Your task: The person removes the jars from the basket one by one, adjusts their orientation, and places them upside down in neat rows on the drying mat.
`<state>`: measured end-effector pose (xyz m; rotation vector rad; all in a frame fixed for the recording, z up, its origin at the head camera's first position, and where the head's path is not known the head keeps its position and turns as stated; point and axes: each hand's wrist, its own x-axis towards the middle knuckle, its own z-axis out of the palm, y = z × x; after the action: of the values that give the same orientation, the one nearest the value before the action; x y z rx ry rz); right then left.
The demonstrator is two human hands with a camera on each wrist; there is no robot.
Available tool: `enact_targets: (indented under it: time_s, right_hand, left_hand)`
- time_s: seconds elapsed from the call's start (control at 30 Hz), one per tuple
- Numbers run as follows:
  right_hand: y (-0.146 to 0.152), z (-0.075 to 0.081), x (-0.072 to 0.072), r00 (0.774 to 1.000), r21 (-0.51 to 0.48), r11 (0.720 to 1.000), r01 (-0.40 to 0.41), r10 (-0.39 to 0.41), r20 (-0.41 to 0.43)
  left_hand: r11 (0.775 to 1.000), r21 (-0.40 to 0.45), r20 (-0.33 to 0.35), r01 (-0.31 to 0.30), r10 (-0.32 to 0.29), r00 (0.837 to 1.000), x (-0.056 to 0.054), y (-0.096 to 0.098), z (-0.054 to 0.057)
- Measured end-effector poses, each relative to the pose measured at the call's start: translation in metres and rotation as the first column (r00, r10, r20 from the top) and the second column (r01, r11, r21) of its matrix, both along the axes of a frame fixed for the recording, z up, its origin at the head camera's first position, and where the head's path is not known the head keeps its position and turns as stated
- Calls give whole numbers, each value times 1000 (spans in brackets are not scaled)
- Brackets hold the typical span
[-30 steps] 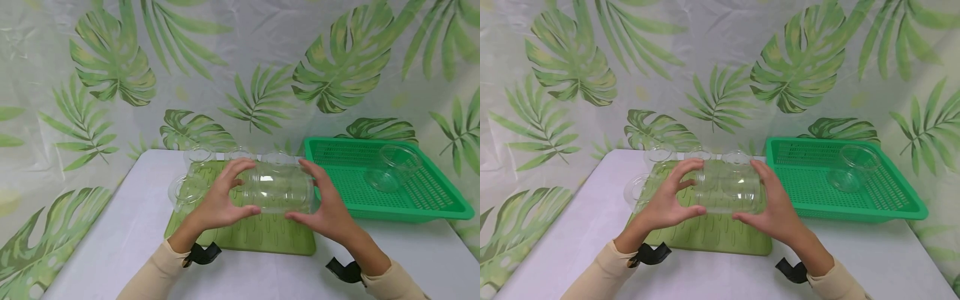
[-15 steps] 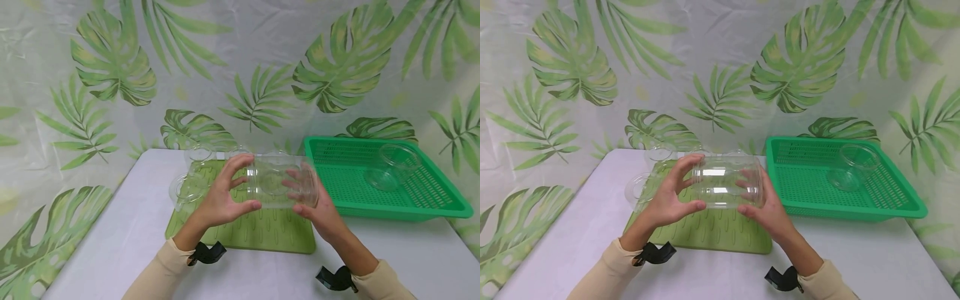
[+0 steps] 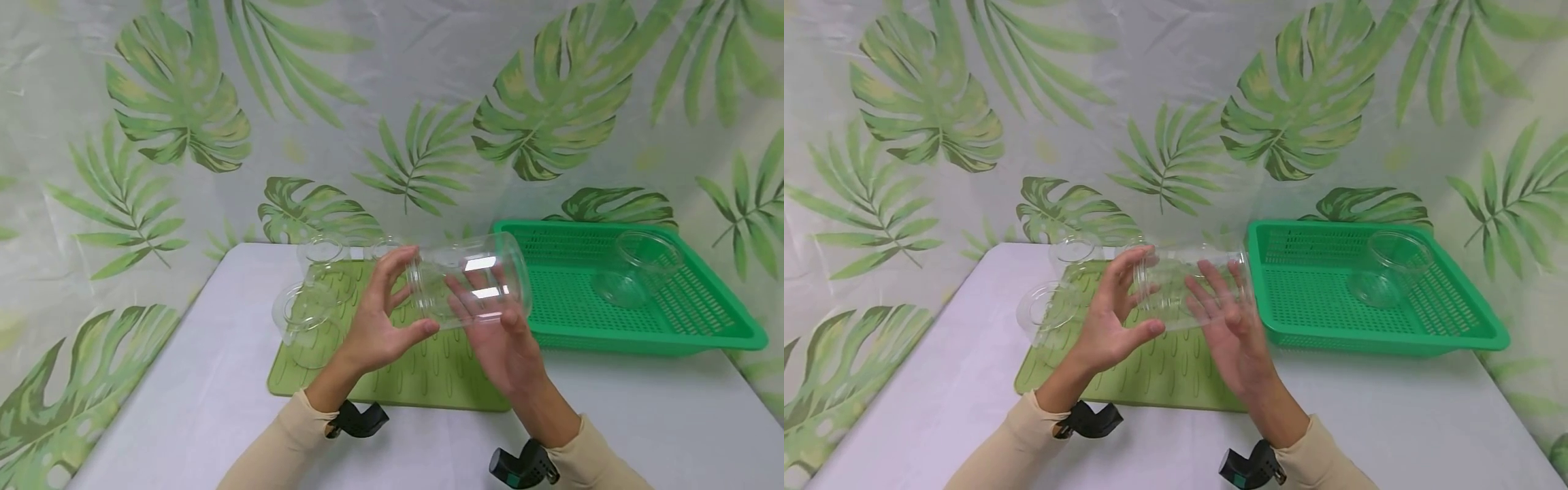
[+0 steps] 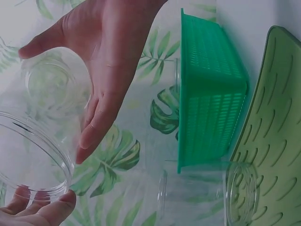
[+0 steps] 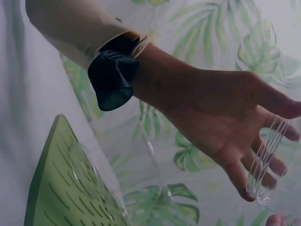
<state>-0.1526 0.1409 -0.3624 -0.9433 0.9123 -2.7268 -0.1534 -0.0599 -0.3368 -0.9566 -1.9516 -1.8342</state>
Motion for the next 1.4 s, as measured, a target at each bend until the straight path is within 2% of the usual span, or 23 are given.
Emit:
enact_targets:
  time_s: [0.2,0.3,0.4,0.47,0.57,0.63,0.73,0.83,1.0,1.13,1.27,1.33,1.4]
  right_hand:
    - [-3,1,0,999,-40,999,2,-4,-50]
    - [-3,1,0,998,-41,999,7,-10,-64]
    - [-1,2,1,997,-25,1000,18,-20,-75]
    - [1,3,1,995,-4,1000,26,-26,-91]
    - [6,5,3,993,29,999,38,-35,-109]
    - [9,6,4,991,68,996,57,-48,-122]
    - [11,7,6,985,142,984,107,-86,-147]
    - [15,5,7,977,203,967,153,-116,-181]
    - [27,5,10,974,271,947,174,-126,-186]
    - [38,7,13,965,326,923,204,-133,-226]
    - [50,8,15,953,387,887,254,-162,-255]
    - [56,9,16,952,418,867,272,-178,-249]
    - [62,8,17,950,441,850,289,-198,-241]
  left_hand:
    - [999,20,-31,34,-33,999,1,-2,1]
    - [999,4,-29,42,-41,999,2,-4,2]
    - [995,-97,-38,-23,20,999,6,-6,5]
    - [972,-208,-91,-109,92,992,11,-8,8]
    - [899,-363,-216,-245,174,961,21,-13,13]
    - [856,-423,-294,-298,182,938,28,-18,15]
    - [815,-475,-371,-333,157,915,38,-30,17]
    - [783,-508,-419,-360,141,897,47,-45,18]
    - [729,-539,-481,-421,143,865,61,-76,17]
    - [718,-510,-544,-474,158,824,70,-100,16]
    - [733,-428,-604,-529,204,771,75,-125,15]
    - [729,-409,-601,-548,237,763,78,-138,14]
    - [718,-406,-587,-565,269,763,79,-151,12]
